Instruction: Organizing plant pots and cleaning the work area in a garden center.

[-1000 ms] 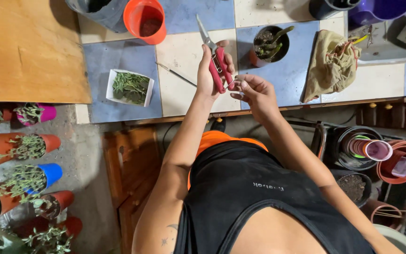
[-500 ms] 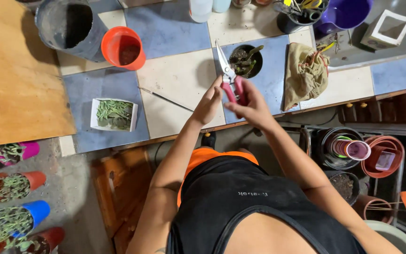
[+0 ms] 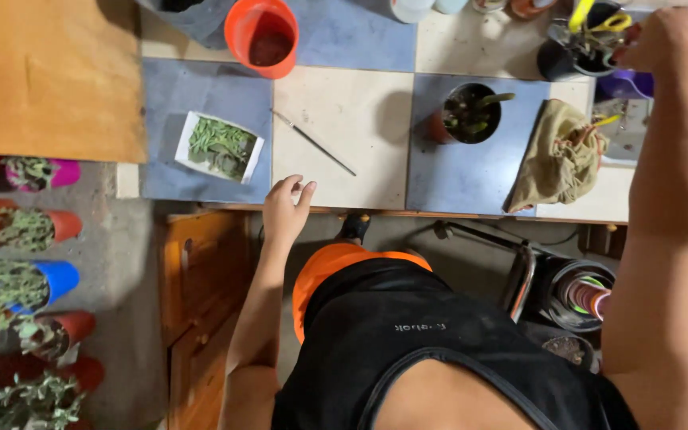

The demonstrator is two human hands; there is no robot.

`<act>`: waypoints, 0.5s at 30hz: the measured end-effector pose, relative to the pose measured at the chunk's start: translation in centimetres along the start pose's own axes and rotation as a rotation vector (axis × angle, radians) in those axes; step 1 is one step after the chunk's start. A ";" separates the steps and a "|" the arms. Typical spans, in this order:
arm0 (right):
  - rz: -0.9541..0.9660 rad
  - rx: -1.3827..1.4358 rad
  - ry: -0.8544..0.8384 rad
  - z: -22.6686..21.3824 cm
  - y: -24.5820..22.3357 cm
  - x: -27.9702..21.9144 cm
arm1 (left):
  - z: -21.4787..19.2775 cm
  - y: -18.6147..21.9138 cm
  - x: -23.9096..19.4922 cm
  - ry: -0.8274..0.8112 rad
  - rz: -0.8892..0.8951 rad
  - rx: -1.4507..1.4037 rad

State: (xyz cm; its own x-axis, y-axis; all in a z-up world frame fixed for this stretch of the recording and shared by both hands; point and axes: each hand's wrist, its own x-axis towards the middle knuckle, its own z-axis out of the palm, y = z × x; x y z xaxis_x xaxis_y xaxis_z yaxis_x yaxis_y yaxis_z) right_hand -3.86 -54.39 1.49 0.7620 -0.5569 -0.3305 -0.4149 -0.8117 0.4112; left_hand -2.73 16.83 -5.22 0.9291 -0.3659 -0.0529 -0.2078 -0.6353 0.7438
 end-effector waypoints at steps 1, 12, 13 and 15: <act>-0.027 -0.002 0.004 4.5 3.4 1.6 | 0.4 -0.4 -0.1 0.015 -0.022 0.007; -0.192 0.228 0.637 12.5 -0.4 5.6 | 13.3 -6.2 6.8 0.074 -0.232 0.158; -0.189 0.231 0.637 10.4 -1.4 3.0 | 13.6 -5.8 8.1 0.072 -0.229 0.160; -0.078 0.592 0.542 5.9 -3.6 -1.9 | 14.2 -4.9 10.7 0.076 -0.435 0.177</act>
State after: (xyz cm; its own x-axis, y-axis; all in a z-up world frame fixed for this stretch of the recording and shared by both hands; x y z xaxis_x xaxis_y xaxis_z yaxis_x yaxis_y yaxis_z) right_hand -6.75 -51.48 -4.43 0.8717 -0.4553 0.1811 -0.4295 -0.8879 -0.1648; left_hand 3.91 6.37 -18.83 0.9600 0.0063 -0.2800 0.1625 -0.8270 0.5382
